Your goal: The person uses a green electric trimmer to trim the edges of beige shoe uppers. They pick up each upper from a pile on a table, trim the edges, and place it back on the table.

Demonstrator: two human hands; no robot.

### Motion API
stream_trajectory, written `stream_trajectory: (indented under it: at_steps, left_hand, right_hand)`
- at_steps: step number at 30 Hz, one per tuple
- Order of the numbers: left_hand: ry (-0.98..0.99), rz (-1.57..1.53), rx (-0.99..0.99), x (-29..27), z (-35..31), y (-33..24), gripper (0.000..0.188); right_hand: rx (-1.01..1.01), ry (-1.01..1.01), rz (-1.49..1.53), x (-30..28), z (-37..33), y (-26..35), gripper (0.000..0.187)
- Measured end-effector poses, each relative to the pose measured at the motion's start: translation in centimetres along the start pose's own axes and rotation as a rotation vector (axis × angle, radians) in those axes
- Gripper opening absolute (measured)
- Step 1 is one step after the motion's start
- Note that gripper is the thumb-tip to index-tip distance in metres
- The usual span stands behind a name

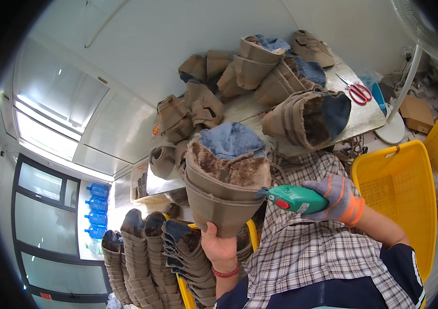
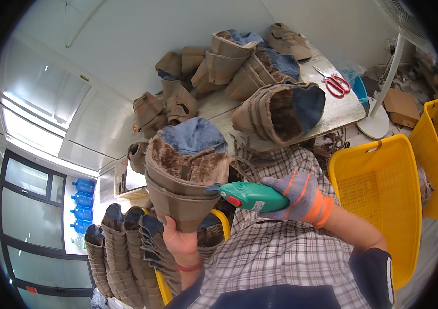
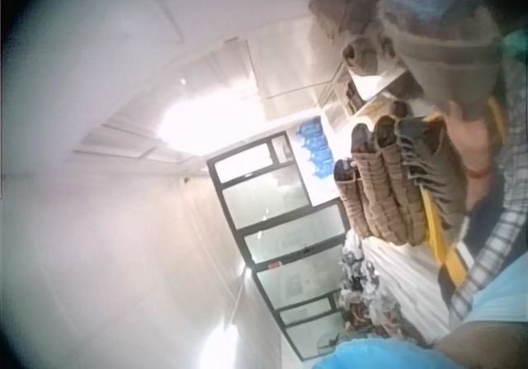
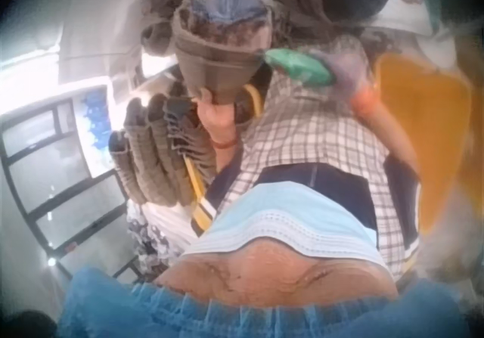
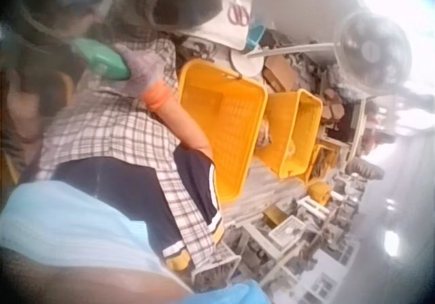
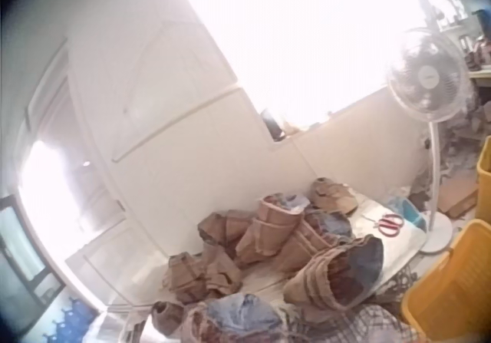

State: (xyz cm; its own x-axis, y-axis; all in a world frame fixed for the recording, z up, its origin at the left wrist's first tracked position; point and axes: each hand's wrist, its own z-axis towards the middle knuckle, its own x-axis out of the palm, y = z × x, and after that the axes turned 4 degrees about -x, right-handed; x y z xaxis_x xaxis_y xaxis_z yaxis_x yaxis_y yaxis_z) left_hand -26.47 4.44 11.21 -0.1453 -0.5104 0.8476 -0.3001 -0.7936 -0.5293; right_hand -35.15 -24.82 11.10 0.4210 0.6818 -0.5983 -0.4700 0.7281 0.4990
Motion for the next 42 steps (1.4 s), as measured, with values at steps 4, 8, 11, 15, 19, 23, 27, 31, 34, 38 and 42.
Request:
stream_trajectory:
  at_steps: [4,8,11,15,19,23,27,31,34,38,42]
  left_hand:
    - [0.085,0.187,0.178,-0.1,-0.3,1.3,0.051]
    - [0.135,0.353,0.312,-0.8,0.3,2.7,0.050]
    - [0.106,0.531,0.428,-2.2,1.0,3.6,0.048]
    - [0.051,1.053,0.582,-3.4,1.6,4.1,0.034]
    - [0.060,1.478,0.816,-2.9,2.5,4.5,0.020]
    - [0.247,1.618,0.960,-3.5,3.9,5.1,0.023]
    - [0.342,1.782,0.955,-5.6,4.1,5.6,0.025]
    - [0.384,1.912,0.937,-6.6,3.9,5.4,0.025]
    - [0.397,1.956,0.940,-7.6,4.0,5.6,0.028]
    - [0.441,2.092,0.915,-7.7,3.5,5.4,0.034]
    - [0.468,1.961,0.861,-8.7,4.1,4.9,0.039]
  right_hand:
    - [0.111,0.040,0.153,0.1,0.6,0.5,0.064]
    - [0.197,0.048,0.280,0.0,1.8,1.2,0.061]
    - [0.251,0.061,0.306,-0.2,2.8,1.7,0.059]
    - [0.328,0.000,0.360,0.1,3.0,1.6,0.060]
    - [0.430,0.005,0.340,0.0,3.5,1.7,0.061]
    - [0.520,-0.039,0.375,0.0,3.9,1.6,0.063]
    - [0.596,-0.086,0.428,0.0,4.2,1.4,0.062]
    - [0.642,-0.084,0.508,-0.1,4.5,1.2,0.060]
    - [0.657,-0.121,0.578,0.1,4.6,0.9,0.059]
    - [0.783,-0.078,0.686,-0.8,6.0,0.7,0.057]
    - [0.712,-0.144,0.596,-0.4,7.2,-1.1,0.052]
